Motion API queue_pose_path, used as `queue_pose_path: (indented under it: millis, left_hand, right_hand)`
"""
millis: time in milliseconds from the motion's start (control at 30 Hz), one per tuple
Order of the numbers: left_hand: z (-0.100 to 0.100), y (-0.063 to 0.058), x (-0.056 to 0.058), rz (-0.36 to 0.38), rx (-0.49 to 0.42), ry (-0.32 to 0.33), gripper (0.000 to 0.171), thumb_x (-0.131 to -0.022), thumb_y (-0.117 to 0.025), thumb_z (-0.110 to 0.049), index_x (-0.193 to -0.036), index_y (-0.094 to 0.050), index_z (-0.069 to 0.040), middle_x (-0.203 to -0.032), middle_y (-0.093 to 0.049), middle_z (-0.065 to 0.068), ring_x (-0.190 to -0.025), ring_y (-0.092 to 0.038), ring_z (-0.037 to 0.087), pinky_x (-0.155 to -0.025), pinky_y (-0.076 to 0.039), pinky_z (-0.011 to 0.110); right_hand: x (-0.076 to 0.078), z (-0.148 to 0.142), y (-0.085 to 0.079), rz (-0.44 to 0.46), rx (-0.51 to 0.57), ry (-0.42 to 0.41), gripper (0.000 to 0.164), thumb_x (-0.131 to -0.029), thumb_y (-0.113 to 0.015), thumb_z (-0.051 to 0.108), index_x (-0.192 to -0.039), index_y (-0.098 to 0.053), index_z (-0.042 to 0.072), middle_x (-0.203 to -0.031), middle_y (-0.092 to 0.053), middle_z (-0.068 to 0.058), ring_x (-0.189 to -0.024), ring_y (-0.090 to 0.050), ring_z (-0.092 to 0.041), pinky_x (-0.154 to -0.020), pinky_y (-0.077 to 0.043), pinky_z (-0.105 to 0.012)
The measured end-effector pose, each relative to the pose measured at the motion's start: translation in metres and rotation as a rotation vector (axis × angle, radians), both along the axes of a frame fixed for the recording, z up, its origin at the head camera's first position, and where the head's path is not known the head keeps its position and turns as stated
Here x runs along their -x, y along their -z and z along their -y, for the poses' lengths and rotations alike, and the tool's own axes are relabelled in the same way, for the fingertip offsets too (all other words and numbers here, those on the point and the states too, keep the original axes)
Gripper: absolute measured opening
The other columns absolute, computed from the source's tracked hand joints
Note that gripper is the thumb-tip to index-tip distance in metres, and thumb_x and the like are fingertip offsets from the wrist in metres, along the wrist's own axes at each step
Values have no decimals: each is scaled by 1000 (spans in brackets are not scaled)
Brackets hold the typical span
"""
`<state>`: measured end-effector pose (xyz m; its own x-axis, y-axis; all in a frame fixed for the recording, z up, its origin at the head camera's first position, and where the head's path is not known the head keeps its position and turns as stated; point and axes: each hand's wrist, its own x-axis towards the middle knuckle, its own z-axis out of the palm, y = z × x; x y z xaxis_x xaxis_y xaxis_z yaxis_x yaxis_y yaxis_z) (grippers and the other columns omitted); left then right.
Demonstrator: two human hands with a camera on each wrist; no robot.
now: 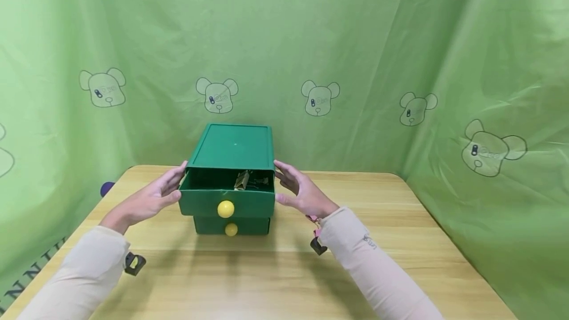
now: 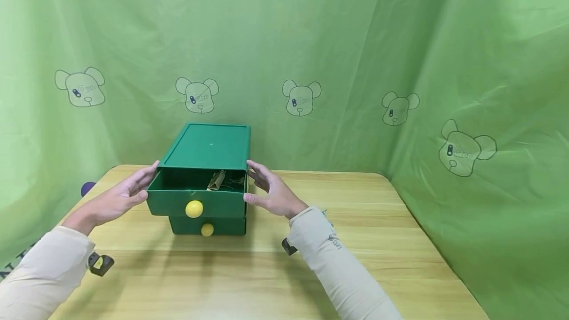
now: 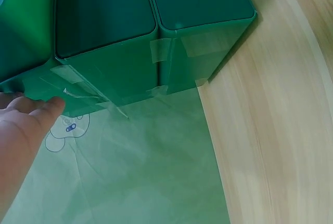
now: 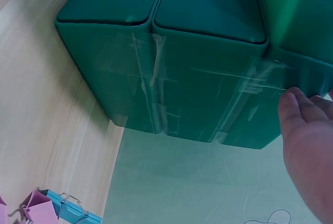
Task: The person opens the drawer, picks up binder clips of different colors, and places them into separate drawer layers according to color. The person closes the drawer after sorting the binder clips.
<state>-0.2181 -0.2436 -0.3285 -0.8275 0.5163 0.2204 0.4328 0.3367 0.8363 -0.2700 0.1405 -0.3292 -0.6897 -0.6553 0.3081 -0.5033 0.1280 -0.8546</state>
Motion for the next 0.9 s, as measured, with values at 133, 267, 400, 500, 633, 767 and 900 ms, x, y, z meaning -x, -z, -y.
queue_pose_path:
  millis: [133,267,400,500,633,767,900]
  left_hand:
    - [0,-2,0,-4,4,-14,71,-104,-46,-18,-153,1,2,-157,0,27,-142,-6,48,-108,-16,57]
    - [-1,-3,1,-3,2,-23,68,-105,-44,-17,-153,0,3,-157,0,28,-142,-7,47,-107,-16,57]
    - [-2,-3,1,-8,4,-34,67,-105,-43,-17,-153,-1,4,-157,-1,28,-142,-8,47,-107,-16,57]
    - [-3,-3,1,-20,10,-51,66,-105,-43,-18,-152,-2,5,-157,-3,28,-142,-10,47,-107,-18,56]
    - [-4,-3,2,-37,10,-67,64,-105,-42,-18,-152,-5,6,-157,-5,29,-142,-12,47,-107,-20,53]
    - [-6,-2,2,-46,6,-80,62,-105,-42,-17,-151,-8,8,-156,-6,29,-141,-13,47,-107,-20,51]
    - [-7,0,2,-55,13,-100,60,-105,-43,-17,-149,-13,10,-157,-7,29,-141,-14,47,-108,-20,52]
  right_hand:
    - [-1,1,-2,7,-5,18,82,-92,-69,27,-155,-19,9,-159,-20,-7,-143,-25,-27,-115,-24,-41]
    - [0,2,-4,6,-7,26,77,-94,-67,21,-155,-20,9,-159,-21,-7,-143,-26,-27,-115,-24,-41]
    - [0,2,-4,-2,-11,32,73,-95,-64,16,-154,-22,9,-158,-22,-9,-142,-27,-28,-114,-25,-42]
    - [0,3,-4,-16,-18,44,71,-96,-63,15,-154,-23,9,-158,-23,-9,-141,-29,-29,-114,-26,-41]
    - [0,4,-5,-31,-21,70,71,-96,-64,19,-153,-24,7,-157,-25,-10,-141,-31,-30,-113,-27,-40]
    - [-1,6,-5,-28,-23,102,71,-95,-65,20,-152,-26,6,-157,-26,-11,-140,-32,-30,-113,-28,-40]
    - [-2,7,-3,-23,-26,124,68,-95,-64,17,-151,-28,5,-156,-29,-12,-139,-34,-29,-113,-29,-40]
